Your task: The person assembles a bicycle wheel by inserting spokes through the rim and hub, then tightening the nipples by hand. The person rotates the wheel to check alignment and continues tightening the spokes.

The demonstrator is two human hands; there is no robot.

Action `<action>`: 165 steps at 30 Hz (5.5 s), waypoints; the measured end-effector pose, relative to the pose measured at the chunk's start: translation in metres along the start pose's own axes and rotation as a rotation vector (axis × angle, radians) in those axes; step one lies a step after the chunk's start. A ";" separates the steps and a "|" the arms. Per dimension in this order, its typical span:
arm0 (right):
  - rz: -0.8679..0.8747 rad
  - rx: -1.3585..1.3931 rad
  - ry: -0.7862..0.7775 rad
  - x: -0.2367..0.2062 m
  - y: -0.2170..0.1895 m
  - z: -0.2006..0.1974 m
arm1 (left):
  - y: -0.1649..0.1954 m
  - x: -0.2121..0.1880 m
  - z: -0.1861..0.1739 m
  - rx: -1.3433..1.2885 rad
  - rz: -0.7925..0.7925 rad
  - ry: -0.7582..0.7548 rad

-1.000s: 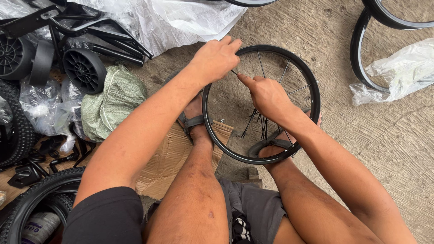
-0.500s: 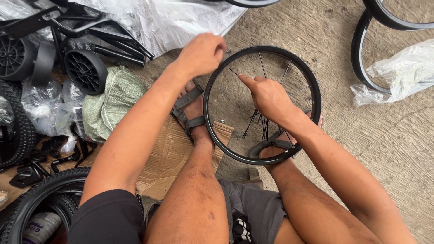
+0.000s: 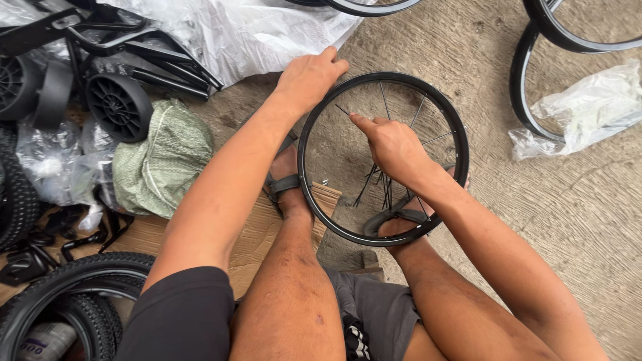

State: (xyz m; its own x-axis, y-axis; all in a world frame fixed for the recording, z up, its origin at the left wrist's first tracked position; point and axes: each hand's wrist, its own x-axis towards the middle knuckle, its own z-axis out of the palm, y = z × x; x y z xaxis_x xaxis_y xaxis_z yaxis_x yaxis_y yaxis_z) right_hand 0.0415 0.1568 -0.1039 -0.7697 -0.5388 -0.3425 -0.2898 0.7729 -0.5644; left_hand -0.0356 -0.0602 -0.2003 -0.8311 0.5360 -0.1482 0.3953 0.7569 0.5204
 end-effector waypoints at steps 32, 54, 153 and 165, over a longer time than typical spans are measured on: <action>0.010 0.058 0.053 0.001 -0.003 -0.001 | -0.008 -0.038 0.016 -1.233 -0.685 -0.010; 0.007 0.015 0.058 0.000 -0.003 0.000 | -0.009 -0.037 0.018 -1.157 -0.566 -0.045; 0.067 -0.023 0.068 -0.002 0.005 0.001 | 0.022 -0.008 0.005 -0.681 -0.497 -0.037; 0.063 -0.010 0.055 -0.001 0.006 0.001 | 0.024 -0.010 0.001 -0.632 -0.500 -0.004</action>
State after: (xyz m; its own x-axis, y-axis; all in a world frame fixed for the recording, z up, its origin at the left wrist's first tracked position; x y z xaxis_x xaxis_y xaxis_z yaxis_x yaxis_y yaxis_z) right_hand 0.0413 0.1611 -0.1077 -0.8164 -0.4703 -0.3351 -0.2457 0.8080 -0.5355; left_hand -0.0177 -0.0473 -0.1876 -0.8492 0.1924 -0.4918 -0.3200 0.5535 0.7690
